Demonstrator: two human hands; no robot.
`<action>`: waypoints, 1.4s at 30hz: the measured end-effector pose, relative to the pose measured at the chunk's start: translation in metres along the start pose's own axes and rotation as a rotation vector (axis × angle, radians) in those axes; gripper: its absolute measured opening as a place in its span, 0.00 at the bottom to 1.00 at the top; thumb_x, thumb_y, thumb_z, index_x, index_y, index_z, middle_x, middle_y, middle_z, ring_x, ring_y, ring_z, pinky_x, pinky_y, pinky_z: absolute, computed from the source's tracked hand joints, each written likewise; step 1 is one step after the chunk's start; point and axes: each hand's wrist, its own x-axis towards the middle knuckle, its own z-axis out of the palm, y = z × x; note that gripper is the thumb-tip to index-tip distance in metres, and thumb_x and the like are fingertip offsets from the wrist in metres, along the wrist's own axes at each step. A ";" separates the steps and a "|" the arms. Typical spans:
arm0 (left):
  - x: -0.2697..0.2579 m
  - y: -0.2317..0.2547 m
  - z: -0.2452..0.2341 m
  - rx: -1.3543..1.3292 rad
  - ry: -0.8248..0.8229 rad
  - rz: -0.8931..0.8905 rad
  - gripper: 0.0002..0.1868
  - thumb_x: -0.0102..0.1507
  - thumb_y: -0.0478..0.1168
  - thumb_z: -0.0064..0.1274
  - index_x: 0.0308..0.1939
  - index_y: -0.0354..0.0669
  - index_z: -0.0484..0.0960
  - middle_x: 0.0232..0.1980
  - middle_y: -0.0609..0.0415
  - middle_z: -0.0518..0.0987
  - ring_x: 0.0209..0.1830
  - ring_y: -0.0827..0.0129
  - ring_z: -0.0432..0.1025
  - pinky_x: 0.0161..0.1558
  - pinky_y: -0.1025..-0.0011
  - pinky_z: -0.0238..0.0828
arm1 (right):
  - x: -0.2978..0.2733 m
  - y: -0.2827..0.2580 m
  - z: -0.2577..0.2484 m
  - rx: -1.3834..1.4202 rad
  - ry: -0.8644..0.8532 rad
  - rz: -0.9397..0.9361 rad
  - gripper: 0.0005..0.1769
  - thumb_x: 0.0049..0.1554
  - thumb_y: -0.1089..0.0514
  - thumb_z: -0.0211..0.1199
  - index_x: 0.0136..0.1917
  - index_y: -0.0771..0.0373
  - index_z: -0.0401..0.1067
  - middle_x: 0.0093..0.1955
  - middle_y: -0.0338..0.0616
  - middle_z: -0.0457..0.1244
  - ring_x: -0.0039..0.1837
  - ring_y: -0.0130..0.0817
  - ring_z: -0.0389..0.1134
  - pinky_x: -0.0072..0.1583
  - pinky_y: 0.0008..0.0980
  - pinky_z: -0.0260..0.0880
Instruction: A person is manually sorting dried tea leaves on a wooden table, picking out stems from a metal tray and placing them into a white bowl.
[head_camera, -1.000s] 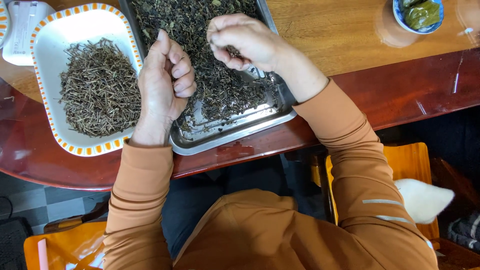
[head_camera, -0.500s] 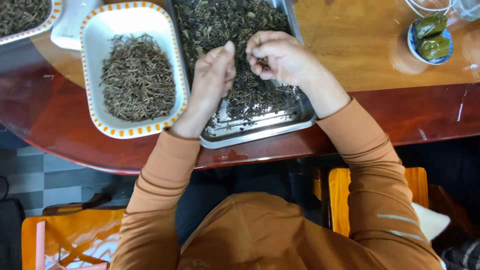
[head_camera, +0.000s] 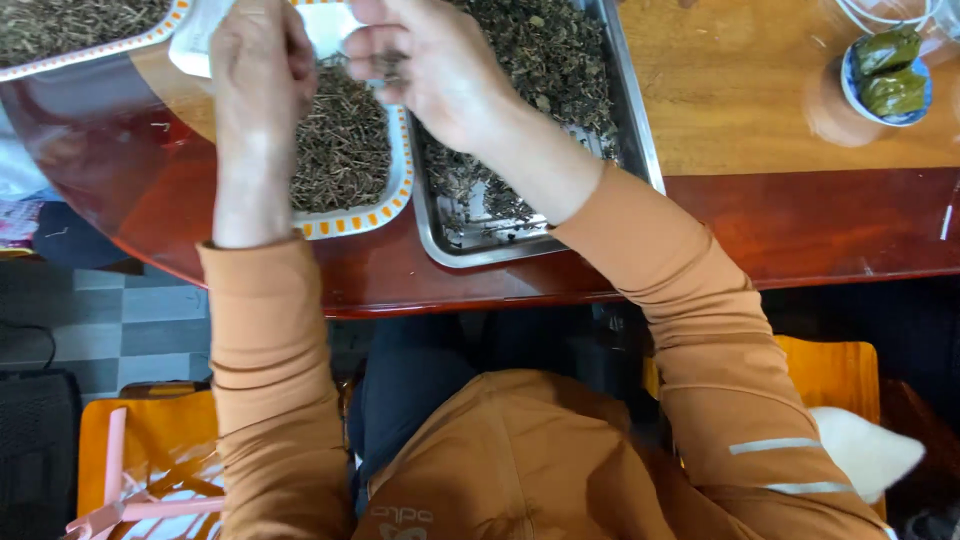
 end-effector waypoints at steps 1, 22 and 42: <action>0.001 -0.004 -0.010 0.005 0.007 0.004 0.17 0.70 0.51 0.35 0.29 0.52 0.68 0.23 0.62 0.61 0.20 0.78 0.53 0.23 0.75 0.42 | 0.003 0.003 0.010 0.002 -0.009 -0.001 0.21 0.53 0.49 0.58 0.53 0.67 0.72 0.42 0.50 0.69 0.41 0.38 0.70 0.40 0.31 0.62; -0.009 -0.028 -0.046 0.626 0.044 0.614 0.11 0.73 0.30 0.49 0.59 0.39 0.78 0.39 0.51 0.88 0.39 0.68 0.84 0.43 0.68 0.76 | -0.003 -0.019 -0.049 -0.717 -0.216 -0.516 0.55 0.52 0.16 0.32 0.67 0.63 0.65 0.66 0.59 0.67 0.65 0.47 0.73 0.68 0.41 0.62; -0.005 -0.067 0.115 1.092 -0.295 0.399 0.06 0.68 0.31 0.55 0.36 0.33 0.77 0.31 0.39 0.80 0.30 0.50 0.79 0.24 0.58 0.77 | -0.019 -0.070 -0.162 -1.616 0.130 0.270 0.29 0.75 0.40 0.42 0.38 0.58 0.63 0.31 0.35 0.51 0.30 0.23 0.52 0.32 0.20 0.59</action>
